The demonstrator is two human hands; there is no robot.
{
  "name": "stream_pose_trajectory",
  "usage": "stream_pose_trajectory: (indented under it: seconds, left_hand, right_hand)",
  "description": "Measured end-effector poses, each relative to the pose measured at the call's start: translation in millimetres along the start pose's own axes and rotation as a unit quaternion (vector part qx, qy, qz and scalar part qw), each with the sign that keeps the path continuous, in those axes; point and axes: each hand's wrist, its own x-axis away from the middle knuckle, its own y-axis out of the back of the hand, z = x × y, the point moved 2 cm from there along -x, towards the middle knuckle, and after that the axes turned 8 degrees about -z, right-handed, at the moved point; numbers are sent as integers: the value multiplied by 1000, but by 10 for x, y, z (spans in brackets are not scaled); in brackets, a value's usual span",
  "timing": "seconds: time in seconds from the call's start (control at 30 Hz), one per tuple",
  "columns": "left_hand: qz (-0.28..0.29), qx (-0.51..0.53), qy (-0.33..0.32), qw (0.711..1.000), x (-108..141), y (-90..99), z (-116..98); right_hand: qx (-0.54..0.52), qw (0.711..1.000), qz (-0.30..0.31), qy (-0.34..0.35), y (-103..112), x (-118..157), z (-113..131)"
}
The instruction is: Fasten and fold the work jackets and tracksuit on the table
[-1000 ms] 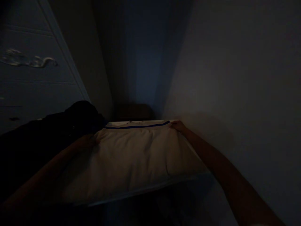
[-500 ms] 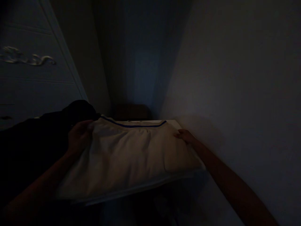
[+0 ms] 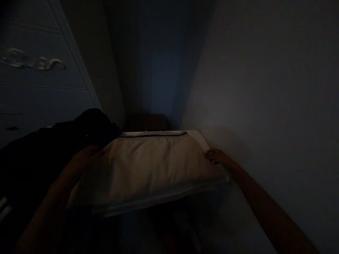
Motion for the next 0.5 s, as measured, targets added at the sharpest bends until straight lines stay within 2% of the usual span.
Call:
stream_pose_trajectory:
  seconds: [0.07,0.1,0.17,0.23,0.27,0.37,0.5]
  left_hand:
    - [7,-8,68,998,343,75,105]
    - [9,-16,100,995,516,88,154]
    - [3,-20,126,992,823,81,232]
    - [-9,-10,121,993,1042,48,294]
    - [-21,-7,112,993,1113,31,320]
    - [-48,-15,100,994,1203,-15,387]
    - [-88,20,92,992,1190,-52,468]
  right_hand:
    - [5,999,31,21,62,207,-113]
    - [4,999,17,36,83,305,-167]
    - [5,996,-71,57,108,478,-263]
    - [2,987,-145,68,89,620,-338]
    - [2,986,-152,72,61,673,-366]
    - [20,989,-117,88,-22,747,-425]
    - [38,987,-125,96,36,696,-527]
